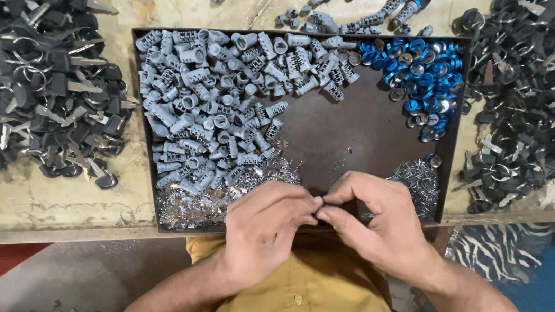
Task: The person picks small metal lock parts from a tray and fits them together by hand, pressing each assembled piece and placing it back among the pile of finished components. The person repeats this pick-fit-place cycle continuously across the episode.
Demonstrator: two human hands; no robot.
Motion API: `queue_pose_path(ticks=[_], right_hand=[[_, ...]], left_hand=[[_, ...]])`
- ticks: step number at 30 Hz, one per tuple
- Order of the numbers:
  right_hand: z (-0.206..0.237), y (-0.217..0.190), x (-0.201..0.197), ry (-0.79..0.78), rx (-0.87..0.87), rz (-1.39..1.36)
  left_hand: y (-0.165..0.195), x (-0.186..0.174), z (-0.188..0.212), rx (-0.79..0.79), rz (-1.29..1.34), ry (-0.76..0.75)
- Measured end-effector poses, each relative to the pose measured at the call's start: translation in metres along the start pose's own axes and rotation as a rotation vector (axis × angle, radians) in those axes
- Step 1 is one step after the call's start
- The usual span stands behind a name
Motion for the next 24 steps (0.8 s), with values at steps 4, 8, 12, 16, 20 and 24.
queue_pose_path(ticks=[4, 8, 12, 16, 20, 24], right_hand=[[-0.035, -0.015, -0.024, 0.169, -0.006, 0.334], [-0.064, -0.037, -0.034, 0.375, -0.215, 0.785], [-0.054, -0.049, -0.01, 0.39, -0.434, 0.838], [-0.063, -0.039, 0.026, 0.245, -0.434, 0.801], [-0.063, -0.032, 0.028, 0.26, -0.456, 0.766], [-0.053, -0.029, 0.023, 0.307, -0.428, 0.677]], left_hand=[[-0.011, -0.012, 0.006, -0.194, -0.012, 0.102], [-0.007, -0.033, 0.016, -0.183, -0.082, 0.149], [-0.008, -0.039, 0.027, -0.197, -0.057, 0.213], [-0.009, -0.039, 0.035, -0.163, 0.003, 0.264], [-0.013, -0.037, 0.035, -0.244, 0.066, 0.244], [-0.016, -0.034, 0.031, -0.285, 0.092, 0.246]])
Point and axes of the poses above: each hand's wrist, its own z-axis away from the middle knuckle, its own x-axis out of the palm, y = z × x, the point moved 5 cm from there along -z, towards the middle knuckle, and after that the axes turned 12 degrees about x, right-handed, at the moved point
